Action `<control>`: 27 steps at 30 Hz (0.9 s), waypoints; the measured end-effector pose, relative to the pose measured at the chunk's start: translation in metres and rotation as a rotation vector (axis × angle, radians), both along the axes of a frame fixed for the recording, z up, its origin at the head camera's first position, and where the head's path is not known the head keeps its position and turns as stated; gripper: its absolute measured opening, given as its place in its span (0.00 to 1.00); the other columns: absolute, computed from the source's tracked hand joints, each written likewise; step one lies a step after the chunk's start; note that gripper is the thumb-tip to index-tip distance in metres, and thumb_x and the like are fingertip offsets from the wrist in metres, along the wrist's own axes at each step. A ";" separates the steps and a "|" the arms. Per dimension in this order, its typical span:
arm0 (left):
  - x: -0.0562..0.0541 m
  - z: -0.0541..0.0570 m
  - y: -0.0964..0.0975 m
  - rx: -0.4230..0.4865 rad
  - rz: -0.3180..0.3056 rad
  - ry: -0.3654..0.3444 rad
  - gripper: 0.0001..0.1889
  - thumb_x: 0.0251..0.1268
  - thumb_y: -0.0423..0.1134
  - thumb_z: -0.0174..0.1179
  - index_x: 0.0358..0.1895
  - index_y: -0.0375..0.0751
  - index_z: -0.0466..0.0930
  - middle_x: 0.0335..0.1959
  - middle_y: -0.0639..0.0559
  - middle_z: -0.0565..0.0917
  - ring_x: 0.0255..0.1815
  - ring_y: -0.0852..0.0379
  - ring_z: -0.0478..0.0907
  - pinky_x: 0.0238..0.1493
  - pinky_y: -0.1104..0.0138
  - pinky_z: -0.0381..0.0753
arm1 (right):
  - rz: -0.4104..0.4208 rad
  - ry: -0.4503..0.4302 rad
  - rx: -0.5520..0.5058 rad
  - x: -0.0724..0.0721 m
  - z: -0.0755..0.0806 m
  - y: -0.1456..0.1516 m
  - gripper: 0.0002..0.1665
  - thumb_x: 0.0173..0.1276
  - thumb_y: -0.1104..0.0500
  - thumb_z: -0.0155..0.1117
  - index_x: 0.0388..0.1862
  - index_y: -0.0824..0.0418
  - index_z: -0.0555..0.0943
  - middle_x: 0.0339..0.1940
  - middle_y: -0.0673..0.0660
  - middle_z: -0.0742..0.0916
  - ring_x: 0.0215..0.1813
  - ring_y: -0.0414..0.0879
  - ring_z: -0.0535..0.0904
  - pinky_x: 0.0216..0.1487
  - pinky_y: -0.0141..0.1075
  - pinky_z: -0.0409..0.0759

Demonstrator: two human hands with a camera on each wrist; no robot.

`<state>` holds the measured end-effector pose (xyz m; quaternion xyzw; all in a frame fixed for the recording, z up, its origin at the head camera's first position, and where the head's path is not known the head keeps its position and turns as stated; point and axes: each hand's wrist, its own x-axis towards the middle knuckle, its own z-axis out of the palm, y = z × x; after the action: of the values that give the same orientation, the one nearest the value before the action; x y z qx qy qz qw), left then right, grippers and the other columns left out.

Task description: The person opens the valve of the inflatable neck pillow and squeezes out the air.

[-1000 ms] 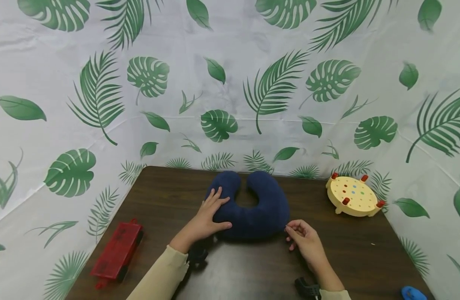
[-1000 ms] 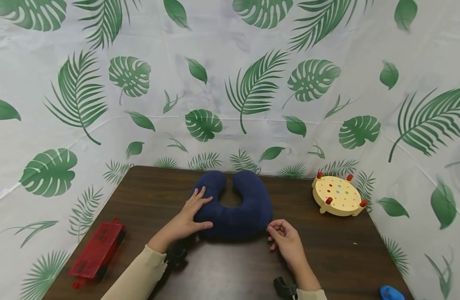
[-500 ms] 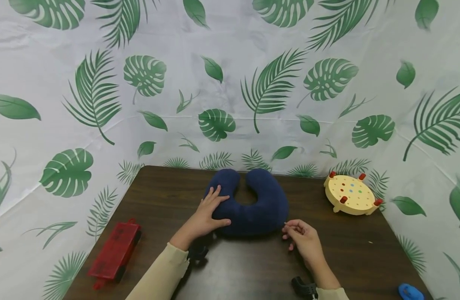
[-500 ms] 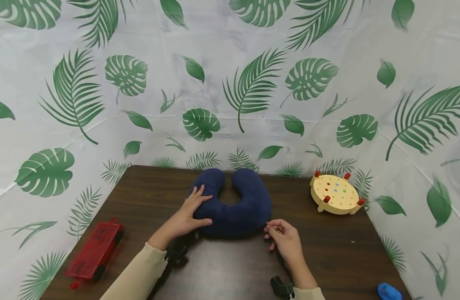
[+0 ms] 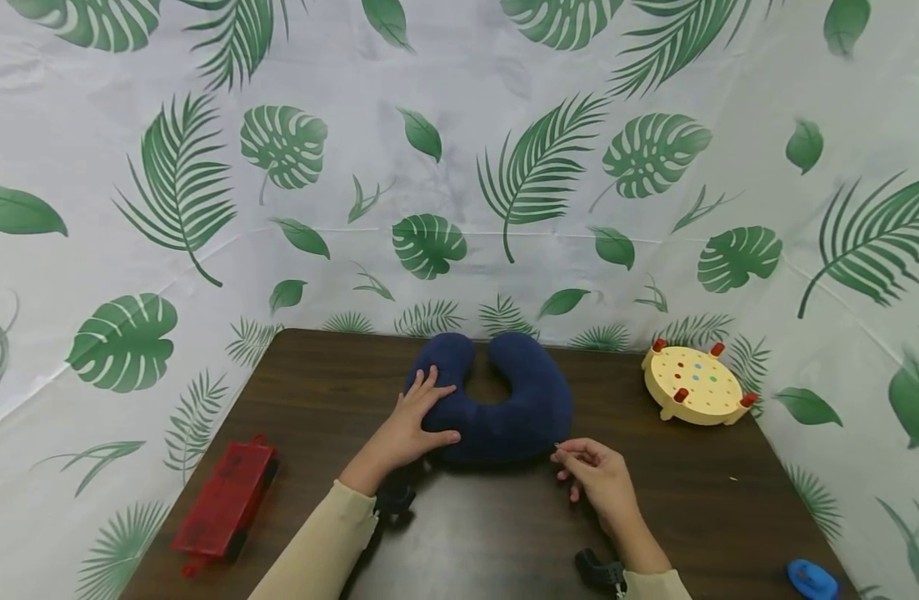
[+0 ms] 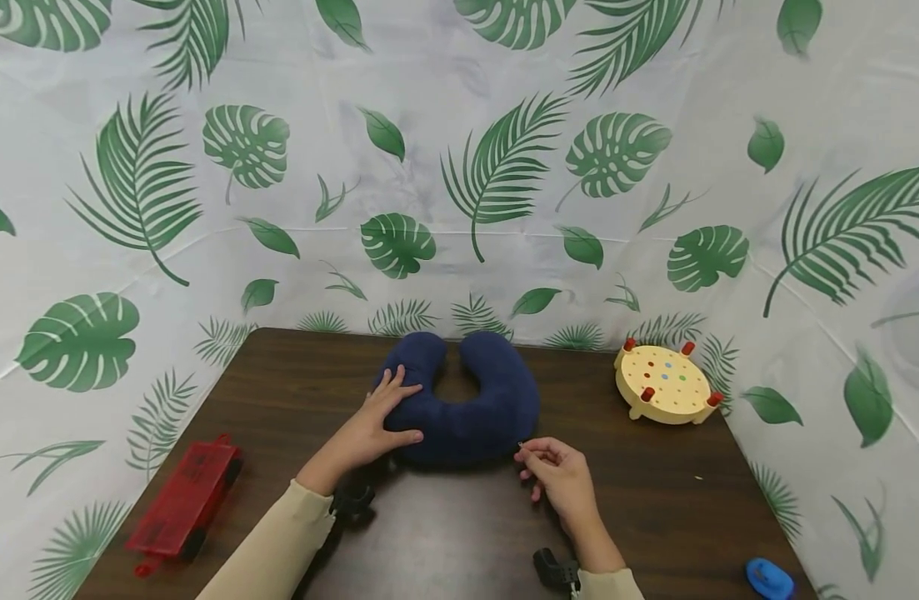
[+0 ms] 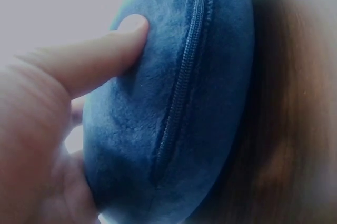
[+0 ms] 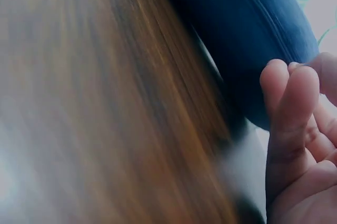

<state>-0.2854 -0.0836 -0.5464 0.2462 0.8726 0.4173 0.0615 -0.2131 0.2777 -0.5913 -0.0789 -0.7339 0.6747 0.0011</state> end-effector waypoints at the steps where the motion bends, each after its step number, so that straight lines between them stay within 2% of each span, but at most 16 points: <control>1: 0.000 0.000 0.000 0.004 0.002 -0.008 0.44 0.72 0.56 0.73 0.86 0.52 0.65 0.93 0.45 0.43 0.94 0.42 0.30 0.85 0.28 0.33 | -0.001 0.003 -0.010 0.000 0.000 -0.002 0.19 0.75 0.57 0.77 0.54 0.71 0.87 0.41 0.59 0.95 0.32 0.45 0.89 0.21 0.36 0.83; 6: -0.002 0.005 0.000 0.014 0.023 -0.038 0.44 0.69 0.55 0.76 0.85 0.53 0.69 0.93 0.45 0.44 0.94 0.41 0.32 0.86 0.29 0.35 | -0.015 0.015 -0.076 0.002 -0.002 -0.019 0.18 0.74 0.59 0.77 0.53 0.72 0.87 0.40 0.58 0.95 0.30 0.45 0.89 0.22 0.36 0.85; 12: -0.004 0.007 0.001 0.026 0.070 -0.054 0.43 0.65 0.53 0.80 0.82 0.53 0.73 0.93 0.45 0.48 0.94 0.42 0.35 0.86 0.30 0.44 | -0.053 0.005 -0.157 0.003 -0.003 -0.033 0.18 0.74 0.60 0.77 0.53 0.72 0.87 0.40 0.58 0.95 0.30 0.45 0.90 0.27 0.38 0.89; 15: -0.005 0.005 0.006 0.020 0.070 -0.055 0.44 0.65 0.55 0.79 0.83 0.54 0.72 0.92 0.45 0.47 0.94 0.42 0.35 0.86 0.29 0.43 | -0.066 0.008 -0.176 0.005 -0.002 -0.036 0.17 0.73 0.61 0.77 0.52 0.73 0.87 0.39 0.58 0.95 0.29 0.45 0.89 0.27 0.37 0.89; 20: -0.006 0.004 0.012 0.018 0.092 -0.054 0.44 0.65 0.56 0.79 0.83 0.55 0.72 0.92 0.46 0.47 0.94 0.42 0.34 0.86 0.29 0.39 | -0.030 0.021 -0.215 0.007 -0.002 -0.048 0.20 0.73 0.62 0.77 0.55 0.76 0.85 0.39 0.59 0.95 0.29 0.44 0.89 0.29 0.37 0.90; 27: -0.006 0.006 0.013 0.010 0.148 -0.049 0.44 0.62 0.57 0.80 0.82 0.57 0.73 0.92 0.48 0.50 0.94 0.44 0.38 0.84 0.26 0.45 | -0.073 0.058 -0.310 0.011 -0.002 -0.083 0.19 0.72 0.65 0.77 0.53 0.79 0.85 0.38 0.62 0.95 0.28 0.45 0.89 0.29 0.37 0.89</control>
<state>-0.2912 -0.0711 -0.5407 0.1709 0.8845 0.4312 0.0507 -0.2017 0.1945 -0.5932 -0.0854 -0.6173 0.7813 0.0346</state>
